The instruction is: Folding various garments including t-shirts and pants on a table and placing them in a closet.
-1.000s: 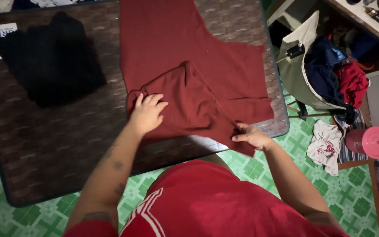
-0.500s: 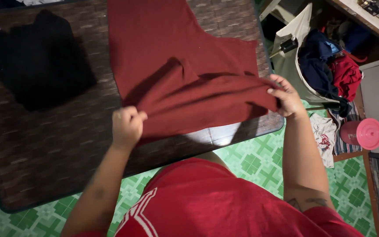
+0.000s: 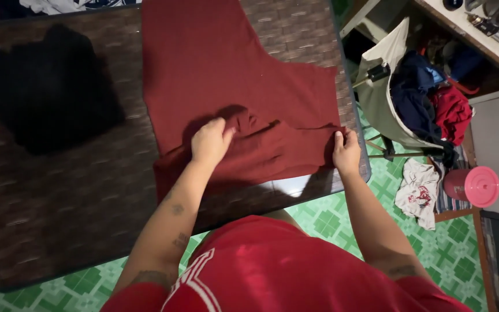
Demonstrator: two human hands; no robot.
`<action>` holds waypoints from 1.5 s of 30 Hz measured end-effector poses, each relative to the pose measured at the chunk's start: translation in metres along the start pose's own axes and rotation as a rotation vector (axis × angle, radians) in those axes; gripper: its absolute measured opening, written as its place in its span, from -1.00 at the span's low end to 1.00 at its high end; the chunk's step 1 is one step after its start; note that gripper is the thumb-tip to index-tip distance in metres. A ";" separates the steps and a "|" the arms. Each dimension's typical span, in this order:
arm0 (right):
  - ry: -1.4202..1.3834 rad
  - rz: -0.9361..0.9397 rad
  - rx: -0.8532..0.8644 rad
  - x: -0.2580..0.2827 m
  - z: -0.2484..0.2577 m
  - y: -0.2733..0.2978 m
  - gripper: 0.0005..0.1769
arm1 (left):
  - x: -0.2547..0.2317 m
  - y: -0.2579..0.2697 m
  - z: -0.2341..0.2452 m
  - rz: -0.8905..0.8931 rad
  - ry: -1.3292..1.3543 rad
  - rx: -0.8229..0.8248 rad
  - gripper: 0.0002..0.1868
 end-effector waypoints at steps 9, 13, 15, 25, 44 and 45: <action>0.131 0.004 0.080 -0.006 0.002 0.011 -0.72 | 0.104 0.047 0.015 0.606 0.266 0.021 -0.43; 0.288 0.065 0.073 0.002 -0.004 -0.001 -0.63 | 0.104 0.037 0.017 0.559 0.069 0.095 -0.64; 0.314 0.096 0.021 0.009 0.001 -0.015 -0.65 | 0.102 0.022 0.033 0.570 0.066 0.125 -0.67; 0.373 0.626 -0.104 0.119 -0.024 -0.168 -0.27 | 0.173 -0.176 0.099 0.699 0.075 -0.082 -0.17; 0.653 0.437 0.257 0.125 -0.049 -0.202 -0.58 | 0.242 -0.300 0.094 0.852 0.156 -0.121 -0.25; 0.651 0.440 0.237 0.126 -0.050 -0.202 -0.58 | 0.247 -0.306 0.086 0.839 0.162 -0.135 -0.25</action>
Point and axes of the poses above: each hand's wrist, its own y-axis away from the middle knuckle, its own z-axis out of the back of the hand, x = y × z, the point moved 7 cm from there along -y, towards the middle knuckle, and after that the axes turned 13 degrees about y, right-handed, at the moved point
